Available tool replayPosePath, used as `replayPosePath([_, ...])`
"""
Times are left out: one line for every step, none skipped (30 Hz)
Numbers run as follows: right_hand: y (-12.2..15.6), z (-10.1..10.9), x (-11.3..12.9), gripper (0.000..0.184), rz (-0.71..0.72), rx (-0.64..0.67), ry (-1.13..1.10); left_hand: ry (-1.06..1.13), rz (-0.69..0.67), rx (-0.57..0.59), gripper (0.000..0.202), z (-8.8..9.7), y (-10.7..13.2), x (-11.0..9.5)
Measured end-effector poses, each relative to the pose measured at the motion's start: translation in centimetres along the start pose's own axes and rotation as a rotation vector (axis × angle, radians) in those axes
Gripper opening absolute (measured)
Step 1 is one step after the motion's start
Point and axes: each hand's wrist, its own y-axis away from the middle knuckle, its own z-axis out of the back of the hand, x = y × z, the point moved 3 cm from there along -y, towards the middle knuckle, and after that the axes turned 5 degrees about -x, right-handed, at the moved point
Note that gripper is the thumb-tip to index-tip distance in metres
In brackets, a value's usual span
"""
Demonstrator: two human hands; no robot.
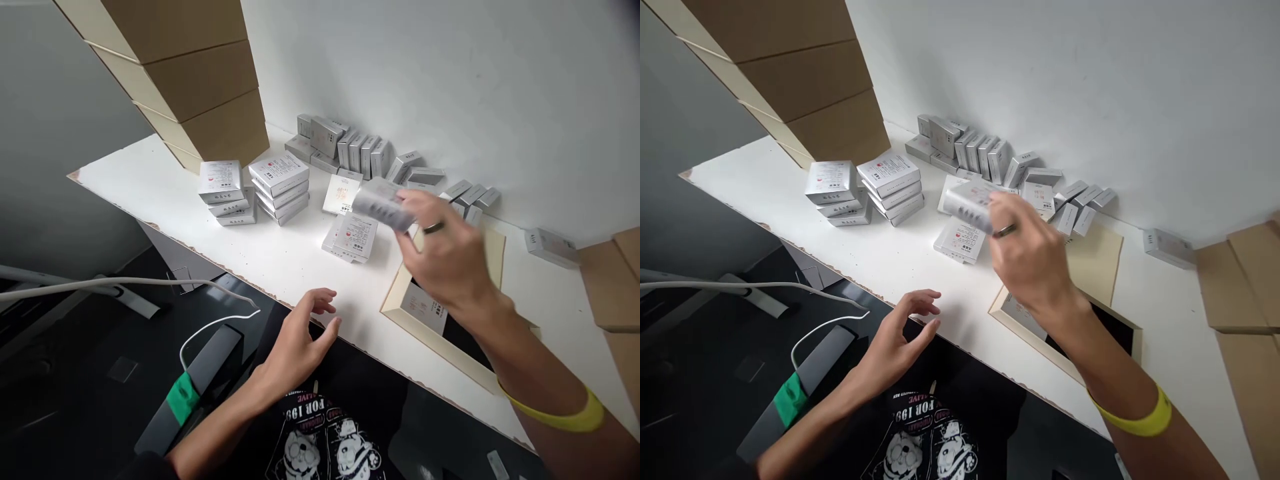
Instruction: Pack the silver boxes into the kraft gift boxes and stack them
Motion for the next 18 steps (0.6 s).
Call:
replayPosePath([0.3, -1.0, -0.2, 0.019, 0.052, 0.107, -0.036, -0.022, 0.002, 0.014, 0.03, 0.0, 0.1, 0.3])
replayPosePath([0.8, -1.9, -0.5, 0.018, 0.093, 0.242, -0.061, -0.035, 0.002, 0.03, 0.03, 0.0, 0.2, 0.6])
replayPosePath([1.4, -2.4, -0.8, 0.019, 0.12, 0.346, -0.074, -0.038, -0.002, 0.044, 0.031, 0.0, 0.1, 0.9])
replayPosePath([1.9, -2.4, -1.1, 0.022, 0.127, 0.39, -0.071, -0.036, -0.008, 0.053, 0.031, 0.1, 0.0, 1.2])
replayPosePath([2.3, -2.0, -1.5, 0.028, 0.116, 0.372, -0.053, -0.034, -0.022, 0.051, 0.03, 0.1, -0.1, 1.5])
replayPosePath([2.4, -1.3, -1.8, 0.037, 0.093, 0.312, -0.028, -0.033, -0.043, 0.04, 0.027, 0.1, -0.3, 1.7])
replayPosePath([2.5, -0.5, -2.2, 0.047, 0.066, 0.241, -0.004, -0.035, -0.072, 0.024, 0.024, 0.0, -0.4, 1.8])
replayPosePath([2.3, 0.1, -2.6, 0.06, 0.036, 0.183, 0.014, -0.042, -0.104, 0.009, 0.019, -0.1, -0.6, 1.9])
replayPosePath([2.0, 0.5, -3.0, 0.072, 0.004, 0.163, 0.025, -0.053, -0.137, -0.003, 0.015, -0.2, -0.7, 2.1])
replayPosePath([1.6, 0.6, -3.6, 0.086, -0.026, 0.18, 0.025, -0.066, -0.166, -0.011, 0.012, -0.5, -0.8, 2.2])
replayPosePath([1.1, 0.2, -4.2, 0.101, -0.061, 0.219, 0.013, -0.082, -0.191, -0.016, 0.012, -0.7, -0.9, 2.3])
replayPosePath([0.4, -0.4, -4.9, 0.116, -0.103, 0.264, -0.006, -0.098, -0.211, -0.02, 0.013, -0.9, -0.9, 2.4])
replayPosePath([-0.3, -1.3, -5.6, 0.128, -0.145, 0.309, -0.026, -0.114, -0.228, -0.025, 0.015, -1.2, -0.9, 2.5])
replayPosePath([-1.1, -2.4, -6.3, 0.136, -0.179, 0.35, -0.046, -0.128, -0.241, -0.032, 0.018, -1.3, -0.9, 2.7])
replayPosePath([-1.9, -3.5, -6.7, 0.14, -0.196, 0.387, -0.061, -0.141, -0.251, -0.037, 0.02, -1.5, -0.8, 2.8])
replayPosePath([-2.7, -4.6, -7.0, 0.141, -0.199, 0.43, -0.063, -0.152, -0.257, -0.039, 0.022, -1.6, -0.8, 3.0])
replayPosePath([-3.3, -5.6, -7.1, 0.137, -0.191, 0.483, -0.048, -0.161, -0.261, -0.039, 0.023, -1.7, -0.7, 3.1])
replayPosePath([-3.7, -6.6, -7.0, 0.133, -0.18, 0.533, -0.018, -0.168, -0.261, -0.036, 0.025, -1.8, -0.7, 3.2])
